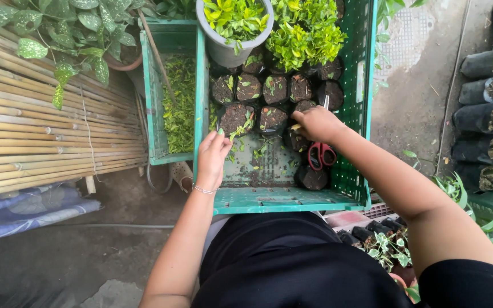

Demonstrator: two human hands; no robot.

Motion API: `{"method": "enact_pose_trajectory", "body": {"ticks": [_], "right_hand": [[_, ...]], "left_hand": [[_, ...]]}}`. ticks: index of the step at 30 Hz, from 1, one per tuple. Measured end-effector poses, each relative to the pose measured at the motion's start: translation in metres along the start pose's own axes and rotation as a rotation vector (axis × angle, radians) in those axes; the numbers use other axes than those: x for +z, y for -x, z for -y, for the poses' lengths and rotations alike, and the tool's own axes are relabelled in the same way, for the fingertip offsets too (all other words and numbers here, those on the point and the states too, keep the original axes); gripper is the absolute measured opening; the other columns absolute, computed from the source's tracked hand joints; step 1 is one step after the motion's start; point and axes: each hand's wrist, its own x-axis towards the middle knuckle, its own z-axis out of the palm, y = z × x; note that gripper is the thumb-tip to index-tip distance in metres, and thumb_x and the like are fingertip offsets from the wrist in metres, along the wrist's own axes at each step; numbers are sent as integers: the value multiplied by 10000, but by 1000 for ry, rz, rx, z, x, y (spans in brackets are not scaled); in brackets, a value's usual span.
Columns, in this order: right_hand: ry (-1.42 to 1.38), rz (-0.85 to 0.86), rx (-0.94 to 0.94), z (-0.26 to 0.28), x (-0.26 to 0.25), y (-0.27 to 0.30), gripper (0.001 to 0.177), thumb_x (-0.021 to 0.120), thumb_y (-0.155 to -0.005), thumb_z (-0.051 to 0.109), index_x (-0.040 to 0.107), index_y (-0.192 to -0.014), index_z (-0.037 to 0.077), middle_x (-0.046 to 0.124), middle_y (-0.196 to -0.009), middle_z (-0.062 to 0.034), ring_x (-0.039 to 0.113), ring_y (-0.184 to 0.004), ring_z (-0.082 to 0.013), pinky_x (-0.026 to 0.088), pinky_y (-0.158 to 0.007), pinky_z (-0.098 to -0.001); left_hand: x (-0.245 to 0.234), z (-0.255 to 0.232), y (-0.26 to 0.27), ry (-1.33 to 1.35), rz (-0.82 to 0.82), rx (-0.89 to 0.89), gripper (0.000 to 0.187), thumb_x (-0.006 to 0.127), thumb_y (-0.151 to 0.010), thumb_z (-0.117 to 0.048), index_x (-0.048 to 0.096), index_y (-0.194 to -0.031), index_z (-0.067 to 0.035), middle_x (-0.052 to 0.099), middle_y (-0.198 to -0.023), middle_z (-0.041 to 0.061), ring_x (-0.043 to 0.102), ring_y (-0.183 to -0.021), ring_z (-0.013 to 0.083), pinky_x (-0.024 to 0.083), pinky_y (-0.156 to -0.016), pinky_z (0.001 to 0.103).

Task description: Trimming and organizing plant seedlings in small pots.

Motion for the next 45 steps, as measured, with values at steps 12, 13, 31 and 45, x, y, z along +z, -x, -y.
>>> {"method": "enact_pose_trajectory", "body": {"ticks": [12,13,31,45], "right_hand": [[-43,44,-154,24,-12,-3,205,741,-716,157,776,-912,204,694,-1073,-83,694,-891,-316,559,-714,-442],[-11,102,-252,35,-18,-1,237,752,-662,148,769,-891,205,699,-1130,-72,699,-865,-316,559,-671,-447],[-272,-294,96,75,6,-1,124,701,-872,166,697,-976,99,682,-933,-132,673,-869,-366,539,-738,-474],[-414,-749,331,42,-25,75,200,719,-950,127,667,-1119,32,673,-950,-181,663,-837,-346,524,-726,-406]], "left_hand": [[5,-8,5,64,57,27,176,581,-1039,-157,575,-910,-38,564,-846,38,593,-851,131,527,-1069,409],[6,-10,6,46,62,15,186,579,-1039,-163,578,-904,-34,565,-847,38,595,-849,129,534,-1074,404],[5,-4,2,20,18,60,181,569,-1059,-164,633,-1043,4,572,-879,21,597,-862,109,549,-950,345],[20,46,-69,-348,115,25,261,557,-1038,-233,583,-876,-29,623,-840,36,620,-821,112,558,-847,291]]}}
